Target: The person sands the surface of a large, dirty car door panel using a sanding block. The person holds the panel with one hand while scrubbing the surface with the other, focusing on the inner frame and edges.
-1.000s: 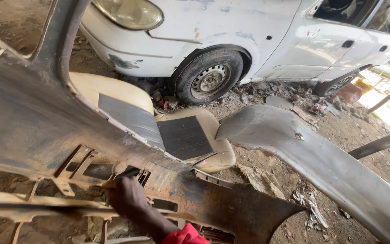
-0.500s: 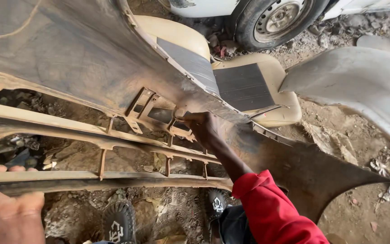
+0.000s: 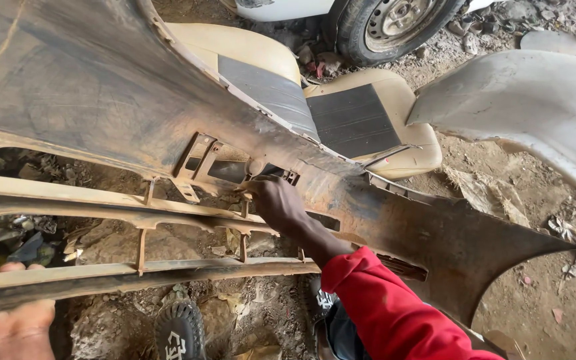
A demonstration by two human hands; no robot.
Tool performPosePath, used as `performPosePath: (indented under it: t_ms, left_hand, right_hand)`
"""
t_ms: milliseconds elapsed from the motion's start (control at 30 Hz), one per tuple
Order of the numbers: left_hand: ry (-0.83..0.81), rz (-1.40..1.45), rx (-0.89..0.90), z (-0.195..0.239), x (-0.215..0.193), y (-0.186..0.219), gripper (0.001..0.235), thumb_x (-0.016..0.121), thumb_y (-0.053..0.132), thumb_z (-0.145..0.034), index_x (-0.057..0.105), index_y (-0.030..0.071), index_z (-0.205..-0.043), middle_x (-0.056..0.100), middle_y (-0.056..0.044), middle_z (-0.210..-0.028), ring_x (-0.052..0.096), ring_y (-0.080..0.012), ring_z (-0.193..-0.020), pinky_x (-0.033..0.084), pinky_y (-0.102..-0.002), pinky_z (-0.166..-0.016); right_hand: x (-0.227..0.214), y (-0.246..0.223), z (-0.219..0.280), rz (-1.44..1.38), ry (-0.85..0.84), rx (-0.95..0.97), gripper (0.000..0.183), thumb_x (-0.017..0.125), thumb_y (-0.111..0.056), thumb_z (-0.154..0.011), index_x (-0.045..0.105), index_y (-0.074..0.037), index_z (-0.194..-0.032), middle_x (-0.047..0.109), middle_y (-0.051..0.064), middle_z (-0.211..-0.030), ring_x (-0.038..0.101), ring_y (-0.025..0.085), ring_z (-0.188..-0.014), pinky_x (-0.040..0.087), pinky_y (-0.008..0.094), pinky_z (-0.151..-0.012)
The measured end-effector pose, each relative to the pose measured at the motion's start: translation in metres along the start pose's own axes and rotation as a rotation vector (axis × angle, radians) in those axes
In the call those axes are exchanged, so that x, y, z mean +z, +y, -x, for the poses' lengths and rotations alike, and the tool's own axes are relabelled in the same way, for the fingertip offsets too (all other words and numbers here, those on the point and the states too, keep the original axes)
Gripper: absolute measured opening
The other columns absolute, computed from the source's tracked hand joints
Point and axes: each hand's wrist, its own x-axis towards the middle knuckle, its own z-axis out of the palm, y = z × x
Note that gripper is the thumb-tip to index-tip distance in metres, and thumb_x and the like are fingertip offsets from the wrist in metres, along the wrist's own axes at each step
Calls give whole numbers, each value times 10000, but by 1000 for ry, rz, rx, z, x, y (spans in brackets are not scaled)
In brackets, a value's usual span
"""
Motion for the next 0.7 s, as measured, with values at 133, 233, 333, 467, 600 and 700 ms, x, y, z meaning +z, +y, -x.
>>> performPosePath:
  t_ms: [133, 233, 333, 467, 600, 700]
  left_hand:
    - [-11, 13, 7, 0, 16, 8, 107, 516, 368, -1149, 498, 355, -1045, 540, 193, -1111, 521, -76, -1006, 595, -299, -1117]
    - [158, 37, -71, 11, 33, 17, 227, 616, 474, -1073, 503, 410, -887, 568, 236, -870, 516, -62, -822, 582, -286, -958]
    - [182, 6, -86, 18, 42, 23, 216, 588, 472, -1071, 495, 399, -890, 557, 238, -874, 521, -51, -823, 598, -270, -960]
    - [186, -10, -82, 39, 50, 31, 132, 538, 472, -1084, 519, 395, -978, 555, 203, -971, 530, -72, -890, 659, -266, -1032]
    - [196, 17, -72, 24, 47, 24, 184, 573, 494, -1074, 510, 395, -933, 549, 196, -937, 528, -82, -881, 632, -278, -1010]
    - [261, -43, -111, 22, 50, 28, 256, 638, 623, -1005, 498, 423, -929, 562, 229, -924, 562, -58, -872, 695, -295, -1038]
  right_hand:
    - [-10, 3, -11, -1, -207, 212, 401, 501, 30, -1098, 879, -79, -1175, 876, 178, -890, 600, 128, -395, 397, 284, -311]
    - [-9, -2, -9, 34, -153, 181, 326, 563, -39, -1176, 870, -122, -1248, 853, 161, -797, 550, 117, -371, 370, 281, -302]
    - [-14, -3, -10, 36, -206, 147, 316, 567, -38, -1175, 867, -95, -1258, 829, 161, -771, 575, 129, -396, 395, 294, -312]
    - [-11, 3, -15, 7, -167, 207, 346, 522, -87, -1193, 866, -69, -1210, 830, 132, -746, 553, 144, -400, 358, 306, -341]
    - [-19, -3, -12, -1, -316, 263, 332, 534, -85, -1169, 862, -86, -1221, 865, 123, -909, 672, 161, -509, 513, 314, -412]
    - [-41, -17, -23, -36, -324, 283, 393, 531, -101, -1174, 905, -223, -1162, 917, 33, -1117, 589, 35, -393, 356, 252, -323]
